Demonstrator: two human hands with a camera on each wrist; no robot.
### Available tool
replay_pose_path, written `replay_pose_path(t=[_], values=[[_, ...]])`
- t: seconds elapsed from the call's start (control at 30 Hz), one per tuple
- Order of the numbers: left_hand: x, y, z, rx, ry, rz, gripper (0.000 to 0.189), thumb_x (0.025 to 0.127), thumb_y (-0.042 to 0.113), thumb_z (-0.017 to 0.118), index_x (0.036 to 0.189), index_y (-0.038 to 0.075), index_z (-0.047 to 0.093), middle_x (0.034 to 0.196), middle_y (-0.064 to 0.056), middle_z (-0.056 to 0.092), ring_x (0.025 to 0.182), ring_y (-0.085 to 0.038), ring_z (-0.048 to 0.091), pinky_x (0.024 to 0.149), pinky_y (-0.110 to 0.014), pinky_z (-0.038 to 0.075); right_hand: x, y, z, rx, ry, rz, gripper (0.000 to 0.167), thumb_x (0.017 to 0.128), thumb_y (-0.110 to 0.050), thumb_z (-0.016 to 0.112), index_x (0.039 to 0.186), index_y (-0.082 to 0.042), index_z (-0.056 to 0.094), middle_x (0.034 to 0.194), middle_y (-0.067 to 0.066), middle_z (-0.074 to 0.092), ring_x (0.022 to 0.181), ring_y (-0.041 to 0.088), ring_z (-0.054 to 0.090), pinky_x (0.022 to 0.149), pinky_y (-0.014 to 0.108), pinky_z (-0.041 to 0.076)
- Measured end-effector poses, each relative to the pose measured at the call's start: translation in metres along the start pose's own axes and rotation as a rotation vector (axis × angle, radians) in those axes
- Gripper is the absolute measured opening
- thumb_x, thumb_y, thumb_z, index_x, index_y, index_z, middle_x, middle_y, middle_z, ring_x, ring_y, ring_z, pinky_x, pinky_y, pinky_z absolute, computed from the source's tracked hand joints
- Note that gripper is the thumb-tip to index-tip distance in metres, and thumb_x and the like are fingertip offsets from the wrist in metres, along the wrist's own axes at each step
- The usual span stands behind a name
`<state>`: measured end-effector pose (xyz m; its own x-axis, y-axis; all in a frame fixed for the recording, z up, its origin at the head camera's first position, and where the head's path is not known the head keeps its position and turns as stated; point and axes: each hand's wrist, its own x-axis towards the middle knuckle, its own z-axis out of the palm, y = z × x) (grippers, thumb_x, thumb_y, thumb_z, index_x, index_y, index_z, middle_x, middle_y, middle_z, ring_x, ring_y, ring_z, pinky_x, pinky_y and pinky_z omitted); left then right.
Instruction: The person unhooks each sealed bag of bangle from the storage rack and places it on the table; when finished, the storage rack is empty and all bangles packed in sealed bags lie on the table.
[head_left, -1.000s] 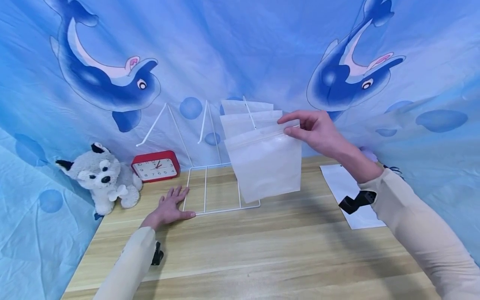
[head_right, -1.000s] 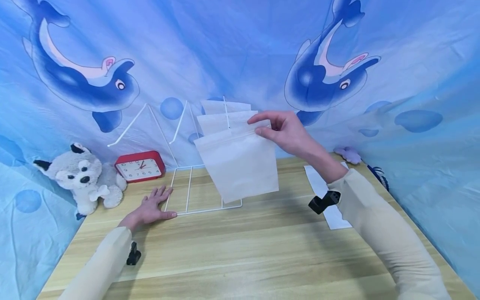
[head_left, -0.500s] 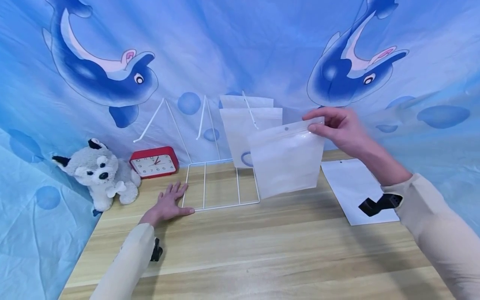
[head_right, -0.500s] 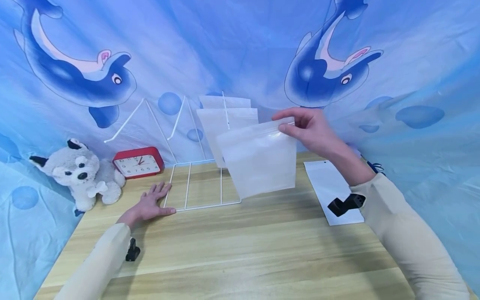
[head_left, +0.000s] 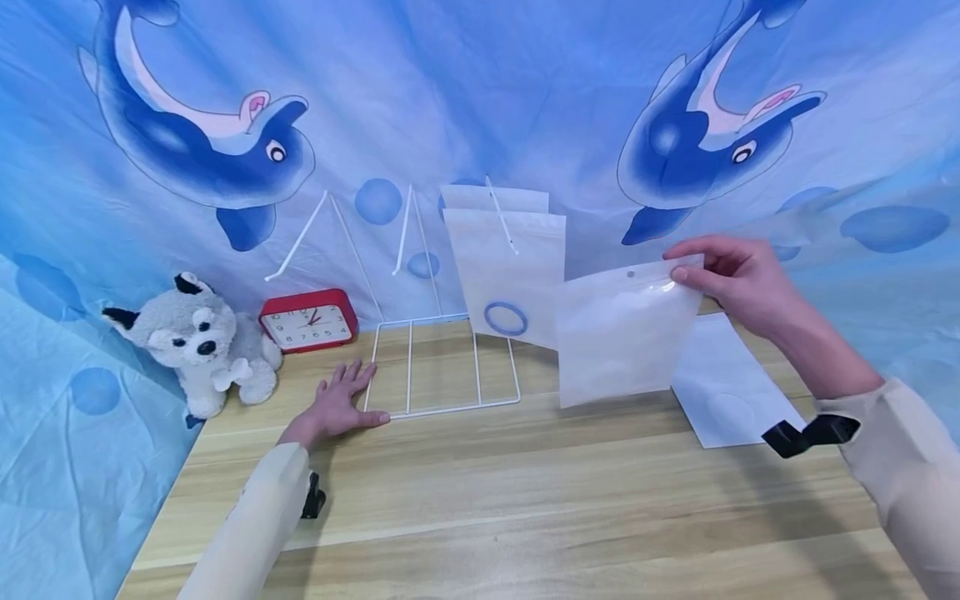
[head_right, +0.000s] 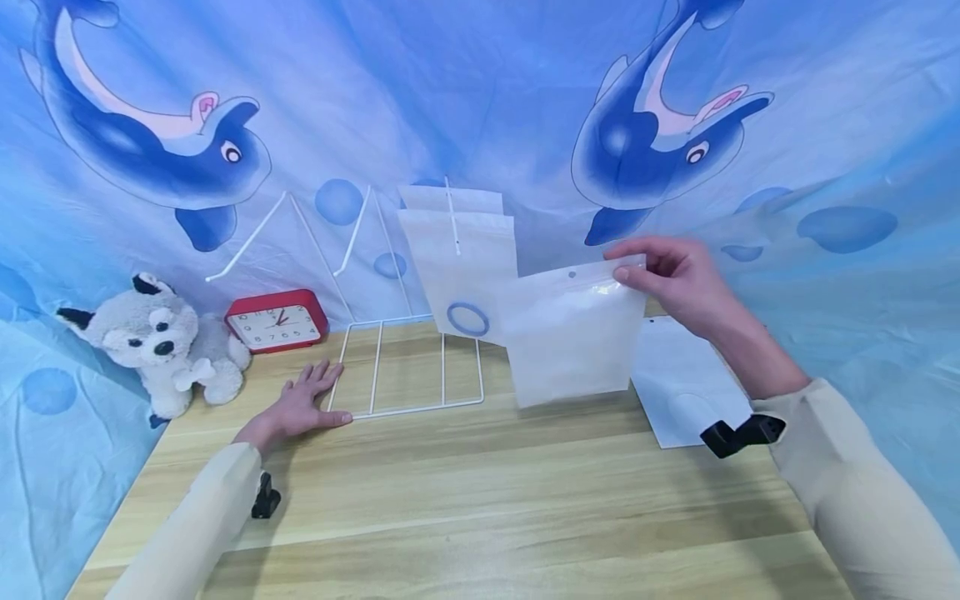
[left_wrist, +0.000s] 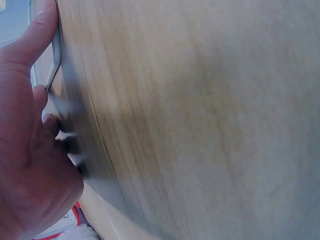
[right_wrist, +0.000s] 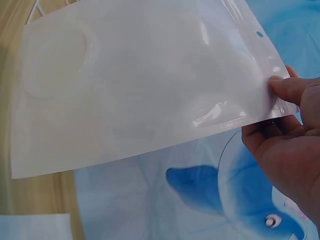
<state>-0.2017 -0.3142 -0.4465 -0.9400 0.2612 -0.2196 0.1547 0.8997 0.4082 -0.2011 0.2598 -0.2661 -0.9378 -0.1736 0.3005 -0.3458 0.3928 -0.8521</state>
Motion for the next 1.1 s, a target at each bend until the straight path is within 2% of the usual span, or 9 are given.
replay_pose_path(t=[0.07,0.2,0.37,0.63,0.9,1.1], values=[[-0.001,0.0,0.0,0.005,-0.001,0.001,0.108,0.082,0.059,0.073,0.158,0.001,0.022,0.16,-0.033,0.009,0.144,-0.056,-0.001,0.109,-0.074,-0.001,-0.006,0.005,-0.002,-0.054,0.011,0.062,0.022,0.096,-0.014,0.07,0.118,-0.011,0.074,0.085,0.005,0.066,0.07,0.021,0.056,0.056,0.024,0.05],[-0.002,0.001,0.0,0.014,0.003,0.007,0.107,0.082,0.058,0.073,0.157,0.001,0.023,0.16,-0.033,0.01,0.144,-0.056,0.001,0.108,-0.074,0.0,-0.016,0.017,-0.005,-0.118,0.011,0.102,0.024,0.096,-0.02,0.07,0.118,-0.012,0.073,0.085,0.005,0.065,0.072,0.02,0.057,0.059,0.025,0.05],[-0.002,0.002,-0.001,0.009,0.003,0.016,0.107,0.082,0.059,0.072,0.158,0.001,0.023,0.16,-0.033,0.009,0.144,-0.056,0.0,0.108,-0.074,0.0,-0.02,0.032,-0.009,-0.075,0.003,0.099,0.021,0.095,-0.013,0.071,0.115,-0.017,0.075,0.083,0.003,0.065,0.072,0.019,0.056,0.06,0.024,0.046],[-0.002,-0.003,-0.001,0.009,-0.004,0.006,0.108,0.082,0.059,0.072,0.158,0.002,0.022,0.16,-0.033,0.007,0.144,-0.056,-0.002,0.107,-0.075,-0.002,-0.012,0.042,-0.004,-0.039,0.009,0.133,0.022,0.095,-0.013,0.071,0.117,-0.013,0.074,0.08,0.005,0.063,0.07,0.02,0.054,0.058,0.026,0.045],[0.004,-0.002,0.001,0.006,-0.01,0.022,0.108,0.082,0.06,0.072,0.158,0.001,0.021,0.16,-0.033,0.007,0.144,-0.057,-0.002,0.107,-0.075,-0.002,-0.002,0.054,-0.008,-0.037,0.014,0.182,0.024,0.096,-0.023,0.07,0.118,-0.011,0.072,0.085,0.004,0.064,0.075,0.019,0.06,0.066,0.025,0.053],[0.003,-0.002,-0.002,0.003,-0.01,0.012,0.109,0.082,0.06,0.072,0.158,0.003,0.021,0.161,-0.032,0.006,0.144,-0.056,-0.002,0.108,-0.074,-0.002,0.011,0.061,-0.006,-0.048,0.025,0.211,0.024,0.097,-0.027,0.069,0.117,-0.015,0.072,0.087,0.001,0.065,0.076,0.017,0.06,0.069,0.026,0.054]])
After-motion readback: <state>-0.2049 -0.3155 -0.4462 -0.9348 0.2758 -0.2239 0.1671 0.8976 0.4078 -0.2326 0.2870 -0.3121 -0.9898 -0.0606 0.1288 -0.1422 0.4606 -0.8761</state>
